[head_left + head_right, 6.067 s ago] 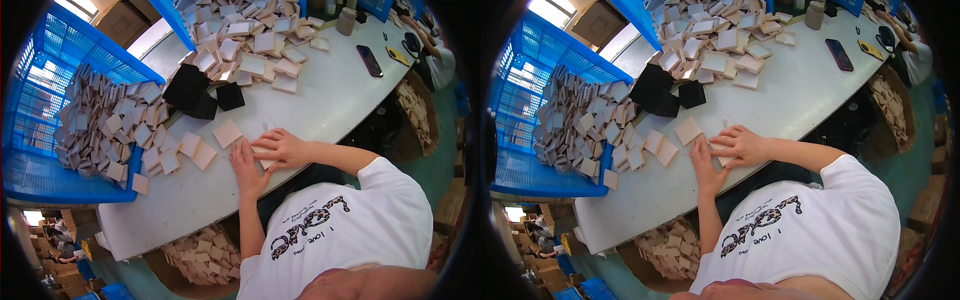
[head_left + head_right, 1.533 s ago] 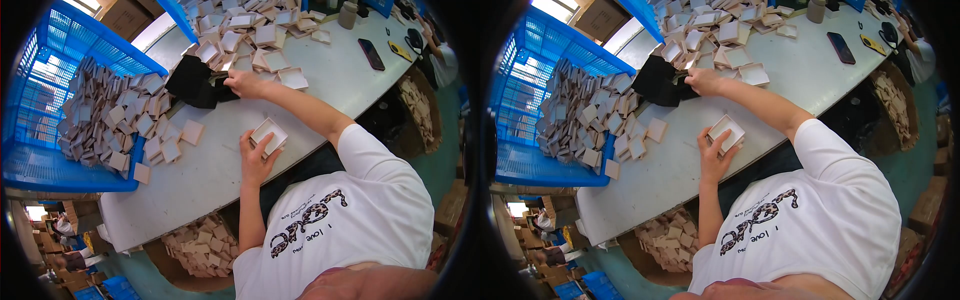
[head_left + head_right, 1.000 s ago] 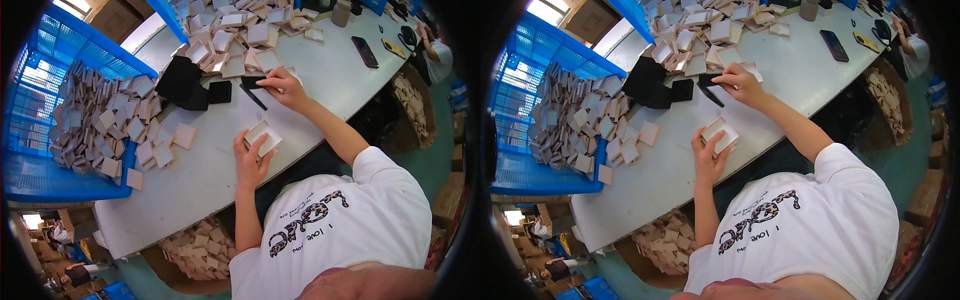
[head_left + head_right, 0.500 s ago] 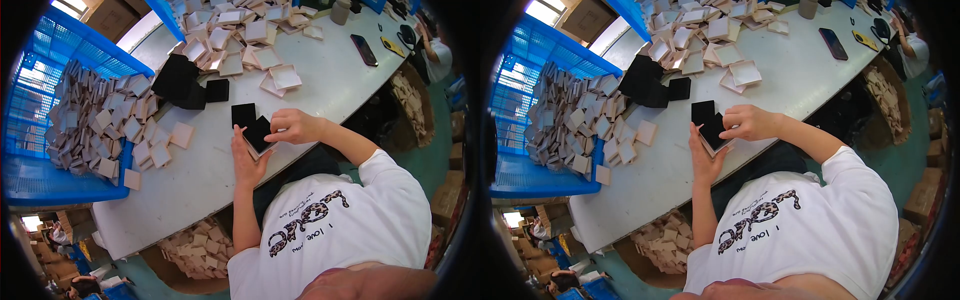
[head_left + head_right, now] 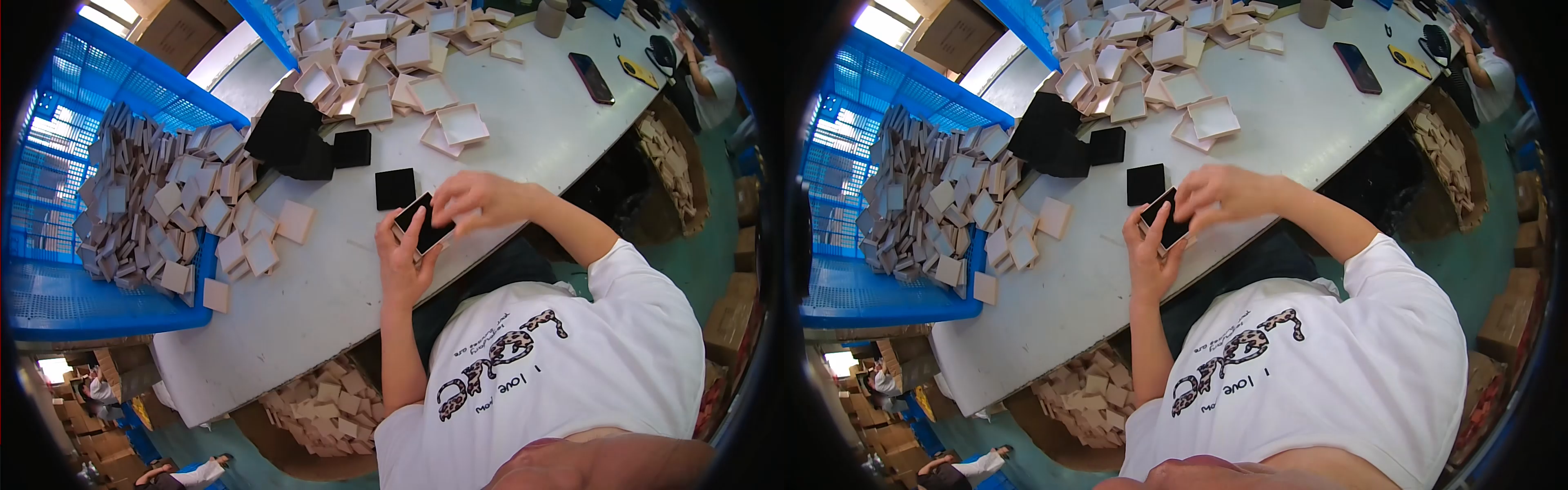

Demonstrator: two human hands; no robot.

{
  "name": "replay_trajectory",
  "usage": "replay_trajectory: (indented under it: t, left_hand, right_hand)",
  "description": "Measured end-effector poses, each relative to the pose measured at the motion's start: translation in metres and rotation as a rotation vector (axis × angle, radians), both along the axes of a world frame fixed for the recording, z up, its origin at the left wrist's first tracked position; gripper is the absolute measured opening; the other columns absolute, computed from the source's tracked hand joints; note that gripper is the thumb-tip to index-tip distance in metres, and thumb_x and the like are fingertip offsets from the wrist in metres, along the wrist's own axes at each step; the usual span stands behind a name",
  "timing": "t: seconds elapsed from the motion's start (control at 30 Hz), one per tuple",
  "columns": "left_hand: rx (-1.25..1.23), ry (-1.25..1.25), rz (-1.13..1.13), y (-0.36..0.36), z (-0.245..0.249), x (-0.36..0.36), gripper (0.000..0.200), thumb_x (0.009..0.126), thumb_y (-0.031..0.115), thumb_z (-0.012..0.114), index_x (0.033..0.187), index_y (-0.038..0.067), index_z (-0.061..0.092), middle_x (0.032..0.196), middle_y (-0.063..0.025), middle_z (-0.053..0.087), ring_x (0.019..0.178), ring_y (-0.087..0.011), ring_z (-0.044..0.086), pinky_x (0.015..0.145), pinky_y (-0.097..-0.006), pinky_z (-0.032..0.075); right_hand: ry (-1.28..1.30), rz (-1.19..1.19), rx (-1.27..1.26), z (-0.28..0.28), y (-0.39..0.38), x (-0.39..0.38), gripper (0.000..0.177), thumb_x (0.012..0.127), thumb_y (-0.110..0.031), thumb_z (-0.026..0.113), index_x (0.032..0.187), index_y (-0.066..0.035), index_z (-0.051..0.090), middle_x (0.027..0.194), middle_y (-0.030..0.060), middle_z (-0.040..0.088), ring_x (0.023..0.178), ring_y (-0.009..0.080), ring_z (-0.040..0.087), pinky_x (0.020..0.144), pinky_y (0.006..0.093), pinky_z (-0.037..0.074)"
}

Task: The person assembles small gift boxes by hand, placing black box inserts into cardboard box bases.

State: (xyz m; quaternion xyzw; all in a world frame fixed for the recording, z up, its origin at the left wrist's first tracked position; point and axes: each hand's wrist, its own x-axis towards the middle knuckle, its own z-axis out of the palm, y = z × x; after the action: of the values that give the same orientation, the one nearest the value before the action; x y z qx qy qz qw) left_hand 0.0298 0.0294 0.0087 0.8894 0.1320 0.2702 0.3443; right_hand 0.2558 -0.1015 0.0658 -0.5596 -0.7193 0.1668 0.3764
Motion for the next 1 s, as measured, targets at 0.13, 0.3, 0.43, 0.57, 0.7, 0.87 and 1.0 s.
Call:
replay_trajectory:
  t: [0.13,0.3,0.43,0.57,0.7,0.87,1.0]
  left_hand:
    - [-0.015,-0.007,-0.008,-0.001,0.002,-0.001,0.060,0.089,0.018,0.083,0.145,0.013,0.064,0.151,-0.0183,0.040,0.139,-0.0393,0.043,0.117,-0.0471,0.038]
    - [-0.012,-0.044,-0.016,0.001,-0.002,0.000,0.061,0.089,0.020,0.082,0.146,0.012,0.063,0.148,-0.0180,0.042,0.137,-0.0384,0.044,0.116,-0.0464,0.038]
    - [-0.033,-0.058,-0.001,0.002,-0.004,0.000,0.083,0.087,0.019,0.085,0.159,0.008,0.047,0.143,-0.0178,0.046,0.134,-0.0364,0.046,0.116,-0.0454,0.038]
    - [-0.181,-0.064,0.025,0.002,-0.004,0.000,0.123,0.079,0.019,0.092,0.170,0.007,0.010,0.141,-0.0175,0.050,0.132,-0.0349,0.049,0.115,-0.0451,0.039]
    - [-0.327,-0.069,0.055,0.000,-0.011,-0.003,0.128,0.075,0.019,0.095,0.170,0.008,0.011,0.146,-0.0181,0.049,0.131,-0.0353,0.052,0.113,-0.0451,0.043]
    - [-0.188,-0.125,0.053,-0.003,-0.013,0.001,0.120,0.070,0.019,0.098,0.167,0.014,0.028,0.144,-0.0200,0.048,0.131,-0.0417,0.050,0.109,-0.0490,0.046]
    - [-0.021,-0.066,-0.016,0.000,0.000,0.002,0.101,0.067,0.018,0.098,0.157,0.022,0.051,0.157,-0.0191,0.034,0.141,-0.0416,0.044,0.113,-0.0510,0.046]
  right_hand:
    - [-0.499,-0.656,0.183,-0.021,0.004,0.051,0.034,0.092,-0.018,0.078,0.123,-0.005,0.070,0.117,0.0116,0.069,0.115,0.0323,0.064,0.099,0.0441,0.052]
    - [-0.514,-0.612,0.132,-0.050,0.002,0.089,0.039,0.096,-0.014,0.073,0.132,-0.003,0.062,0.116,0.0156,0.069,0.110,0.0339,0.066,0.093,0.0400,0.054]
    - [0.360,-0.434,-0.023,-0.017,0.004,0.043,0.032,0.104,-0.018,0.063,0.133,-0.005,0.062,0.113,0.0139,0.068,0.105,0.0300,0.067,0.092,0.0368,0.053]
    - [0.337,-0.234,-0.140,-0.035,0.034,0.001,0.028,0.106,-0.023,0.060,0.126,-0.007,0.071,0.106,0.0105,0.065,0.104,0.0256,0.062,0.097,0.0364,0.049]
    - [0.206,-0.171,-0.025,-0.054,0.053,-0.020,0.026,0.103,-0.024,0.064,0.119,-0.008,0.077,0.105,0.0094,0.064,0.108,0.0263,0.059,0.097,0.0374,0.048]
    - [-0.284,-0.216,0.052,-0.039,0.034,-0.039,0.038,0.104,-0.029,0.060,0.137,-0.014,0.070,0.120,0.0087,0.066,0.115,0.0286,0.058,0.103,0.0442,0.041]
    - [-0.432,-0.366,0.073,-0.055,0.025,-0.055,0.049,0.105,-0.034,0.054,0.148,-0.010,0.059,0.145,0.0101,0.059,0.139,0.0305,0.048,0.115,0.0533,0.032]
